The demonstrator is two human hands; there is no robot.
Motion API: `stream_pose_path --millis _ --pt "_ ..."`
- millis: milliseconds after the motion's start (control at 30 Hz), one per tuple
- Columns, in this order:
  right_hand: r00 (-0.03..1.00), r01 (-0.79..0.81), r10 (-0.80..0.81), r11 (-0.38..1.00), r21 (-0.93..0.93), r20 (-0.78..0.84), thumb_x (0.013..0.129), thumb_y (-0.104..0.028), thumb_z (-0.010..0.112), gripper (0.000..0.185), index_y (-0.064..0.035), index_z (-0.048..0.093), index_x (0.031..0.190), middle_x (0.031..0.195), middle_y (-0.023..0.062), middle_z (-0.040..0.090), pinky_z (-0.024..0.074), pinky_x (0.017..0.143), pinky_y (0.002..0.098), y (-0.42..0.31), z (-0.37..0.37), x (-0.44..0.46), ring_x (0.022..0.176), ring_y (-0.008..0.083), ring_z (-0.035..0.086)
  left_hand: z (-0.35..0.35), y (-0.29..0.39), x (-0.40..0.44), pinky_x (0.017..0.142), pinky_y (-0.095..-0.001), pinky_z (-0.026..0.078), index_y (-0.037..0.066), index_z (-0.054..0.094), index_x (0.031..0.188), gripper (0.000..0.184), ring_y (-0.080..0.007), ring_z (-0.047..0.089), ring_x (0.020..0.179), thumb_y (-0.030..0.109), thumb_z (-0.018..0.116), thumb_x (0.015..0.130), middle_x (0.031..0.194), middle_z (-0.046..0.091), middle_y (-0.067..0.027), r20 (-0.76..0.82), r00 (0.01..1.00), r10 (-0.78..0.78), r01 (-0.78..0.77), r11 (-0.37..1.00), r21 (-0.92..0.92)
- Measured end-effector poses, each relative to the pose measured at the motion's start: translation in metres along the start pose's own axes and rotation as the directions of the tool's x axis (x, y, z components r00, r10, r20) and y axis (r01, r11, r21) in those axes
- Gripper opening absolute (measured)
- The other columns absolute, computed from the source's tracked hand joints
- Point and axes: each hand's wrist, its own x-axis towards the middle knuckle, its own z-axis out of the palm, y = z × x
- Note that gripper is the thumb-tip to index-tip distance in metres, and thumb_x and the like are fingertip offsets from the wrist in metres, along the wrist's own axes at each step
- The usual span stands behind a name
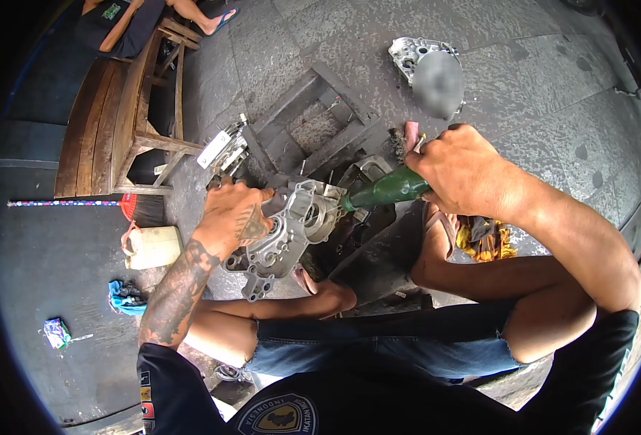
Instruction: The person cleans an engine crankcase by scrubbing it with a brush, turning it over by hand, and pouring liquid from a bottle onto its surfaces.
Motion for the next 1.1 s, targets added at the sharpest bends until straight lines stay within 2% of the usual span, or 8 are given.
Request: stream_pose_path --millis 100,200,300,433,733,833,900,1100 --pt "0.995 -0.025 0.03 0.999 -0.048 0.097 0.077 -0.017 0.07 0.021 -0.0022 0.071 0.092 0.083 0.0146 0.073 0.0567 0.072 0.0392 -0.001 -0.002 -0.002 0.085 0.0289 0.073 -0.011 0.007 0.007 0.089 -0.0442 0.054 0.022 0.071 0.123 0.053 -0.036 0.065 0.097 0.026 0.072 0.07 0.091 0.072 -0.0197 0.079 0.997 0.028 -0.035 0.994 0.099" --pt "0.981 -0.06 0.073 0.996 -0.073 0.178 0.077 -0.017 0.07 0.022 -0.0018 0.071 0.093 0.084 0.0143 0.073 0.0569 0.071 0.0383 0.003 -0.001 -0.006 0.084 0.0282 0.073 -0.013 0.004 0.005 0.089 -0.044 0.054 0.022 0.071 0.123 0.053 -0.0359 0.066 0.096 0.027 0.071 0.071 0.09 0.073 -0.0187 0.044 0.993 0.113 -0.118 0.984 0.137" --pt "0.98 -0.089 0.094 0.995 -0.039 0.173 0.077 -0.017 0.07 0.024 -0.0009 0.072 0.095 0.085 0.0143 0.073 0.0571 0.071 0.0377 0.011 0.004 -0.012 0.084 0.0279 0.073 -0.012 -0.003 0.001 0.091 -0.0441 0.053 0.023 0.071 0.123 0.052 -0.0355 0.065 0.098 0.027 0.07 0.071 0.093 0.073 -0.0173 0.094 0.994 0.047 -0.054 0.996 0.071" --pt "0.976 -0.114 0.122 0.992 -0.053 0.18 0.078 -0.016 0.069 0.03 0.0027 0.071 0.101 0.084 0.0144 0.073 0.0573 0.072 0.0375 0.019 0.008 -0.014 0.085 0.028 0.073 -0.01 -0.005 -0.005 0.095 -0.043 0.051 0.025 0.07 0.126 0.055 -0.0347 0.064 0.103 0.025 0.07 0.071 0.106 0.07 -0.0167 0.086 0.996 0.016 -0.017 1.0 0.021" --pt "0.98 -0.134 0.143 0.988 -0.072 0.138 0.079 -0.014 0.066 0.038 0.0084 0.067 0.108 0.085 0.0148 0.073 0.0576 0.072 0.0383 0.02 0.01 -0.017 0.083 0.0292 0.073 -0.012 -0.001 -0.007 0.098 -0.0426 0.048 0.028 0.067 0.13 0.058 -0.0315 0.058 0.113 0.026 0.072 0.072 0.113 0.067 -0.0155 0.051 0.999 0.006 -0.012 0.993 0.118" --pt "0.984 -0.131 0.138 0.989 -0.072 0.11 0.078 -0.014 0.066 0.031 0.0046 0.07 0.103 0.086 0.0149 0.073 0.0576 0.073 0.0385 0.022 0.016 -0.017 0.084 0.0292 0.073 -0.012 0.0 -0.009 0.098 -0.0416 0.047 0.027 0.067 0.13 0.058 -0.0309 0.058 0.11 0.027 0.072 0.072 0.11 0.067 -0.0146 0.005 0.999 0.037 -0.037 0.991 0.132" --pt "0.982 -0.154 0.162 0.985 -0.082 0.099 0.075 -0.026 0.077 0.032 -0.0041 0.068 0.096 0.078 0.0128 0.071 0.0556 0.073 0.0398 0.026 0.022 -0.016 0.08 0.0303 0.072 -0.011 0.0 -0.009 0.097 -0.0414 0.047 0.027 0.067 0.13 0.058 -0.0305 0.058 0.109 0.027 0.073 0.072 0.108 0.067 -0.0139 0.001 0.999 0.041 -0.041 0.99 0.136" --pt "0.98 -0.157 0.165 0.985 -0.071 0.113 0.075 -0.027 0.078 0.033 -0.004 0.068 0.097 0.077 0.0123 0.071 0.0555 0.072 0.04 0.027 0.022 -0.014 0.08 0.03 0.072 -0.008 0.0 -0.007 0.095 -0.0419 0.047 0.026 0.067 0.129 0.059 -0.0303 0.058 0.107 0.026 0.073 0.07 0.104 0.067 -0.013 -0.008 0.998 0.062 -0.06 0.988 0.142"
